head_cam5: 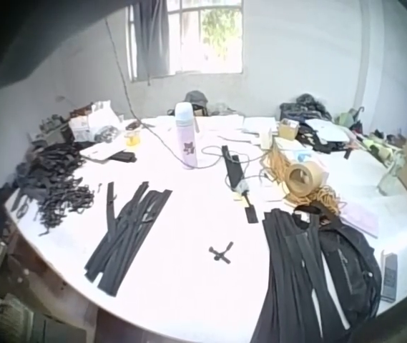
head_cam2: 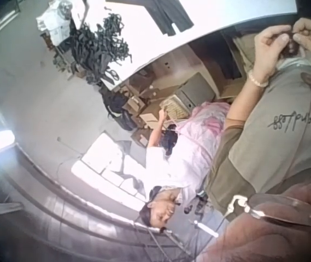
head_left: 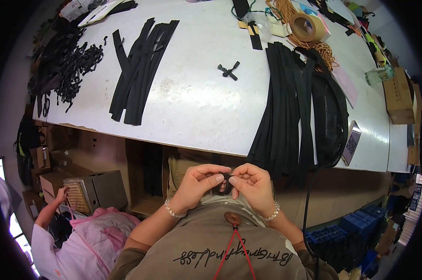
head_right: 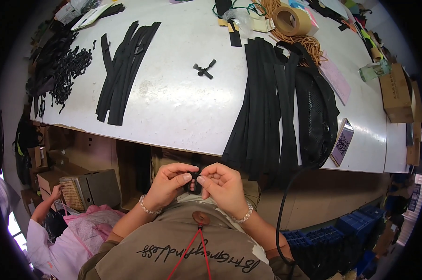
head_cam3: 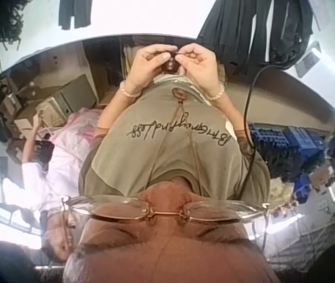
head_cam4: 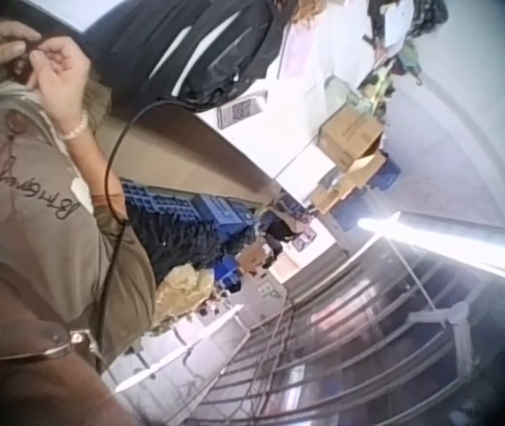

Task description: Assembling small plastic clips onto black fabric or rubber straps.

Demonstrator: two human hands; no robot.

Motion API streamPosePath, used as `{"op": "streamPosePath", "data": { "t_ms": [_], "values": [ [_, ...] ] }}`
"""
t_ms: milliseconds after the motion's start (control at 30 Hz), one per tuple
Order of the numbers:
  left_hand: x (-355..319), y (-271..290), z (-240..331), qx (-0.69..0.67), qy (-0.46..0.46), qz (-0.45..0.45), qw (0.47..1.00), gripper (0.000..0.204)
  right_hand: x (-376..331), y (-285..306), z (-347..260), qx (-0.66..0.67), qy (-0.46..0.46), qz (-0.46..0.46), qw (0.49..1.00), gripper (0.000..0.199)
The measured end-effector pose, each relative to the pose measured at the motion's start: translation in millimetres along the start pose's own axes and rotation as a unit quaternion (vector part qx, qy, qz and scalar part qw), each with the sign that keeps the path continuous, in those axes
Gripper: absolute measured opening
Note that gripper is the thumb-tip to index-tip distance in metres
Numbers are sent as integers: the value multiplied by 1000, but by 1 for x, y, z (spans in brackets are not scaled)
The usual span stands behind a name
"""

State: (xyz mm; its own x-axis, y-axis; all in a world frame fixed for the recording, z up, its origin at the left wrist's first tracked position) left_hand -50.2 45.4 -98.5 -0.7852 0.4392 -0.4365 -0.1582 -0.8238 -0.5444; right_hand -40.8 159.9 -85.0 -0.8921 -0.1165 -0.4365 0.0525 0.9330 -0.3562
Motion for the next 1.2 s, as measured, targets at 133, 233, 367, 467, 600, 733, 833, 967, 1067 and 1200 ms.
{"op": "streamPosePath", "data": {
  "t_ms": [133, 233, 367, 467, 600, 733, 833, 967, 1067, 1200],
  "values": [
    [-1, -7, -1, -67, 36, -10, 997, 22, 0, 0, 0, 35, -32, -11, 999, 5],
    [-1, -7, -2, -69, 46, -1, 997, 21, -1, -1, 1, 41, -36, -12, 998, 7],
    [0, -5, 1, -59, 17, 15, 998, 20, -3, -4, -3, 13, -30, -16, 999, 9],
    [-1, 0, 6, -1, -27, 25, 999, 20, -4, -3, -4, 7, -29, -3, 1000, 10],
    [-12, -15, 47, 175, -219, 26, 960, 19, -6, -4, -19, -1, 91, -24, 996, 13],
    [-18, -20, 58, 221, -291, 7, 931, 21, -12, -10, -38, -45, 219, -52, 973, 16],
    [-20, -21, 62, 247, -331, 2, 911, 18, -12, -11, -40, -55, 225, -54, 971, 17],
    [-22, -23, 63, 266, -350, -5, 898, 20, -12, -11, -41, -64, 233, -54, 969, 17],
    [-21, -24, 64, 275, -343, -1, 898, 23, -11, -11, -40, -50, 224, -48, 972, 17],
    [-16, -21, 59, 259, -301, 15, 918, 21, -7, -10, -38, -105, 194, -26, 975, 13]
  ]
}}
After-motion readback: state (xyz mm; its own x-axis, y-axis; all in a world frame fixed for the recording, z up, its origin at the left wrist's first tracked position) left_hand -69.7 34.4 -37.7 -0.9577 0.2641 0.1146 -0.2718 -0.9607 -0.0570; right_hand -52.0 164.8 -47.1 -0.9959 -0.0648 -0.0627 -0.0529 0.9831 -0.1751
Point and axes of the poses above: each hand's wrist, its own x-axis towards the middle knuckle, its own y-axis out of the back of the hand, z = x × y, the point moved 9 cm from there along x, towards the middle knuckle, and after that the axes turned 4 degrees about z, right-handed, at the moved point
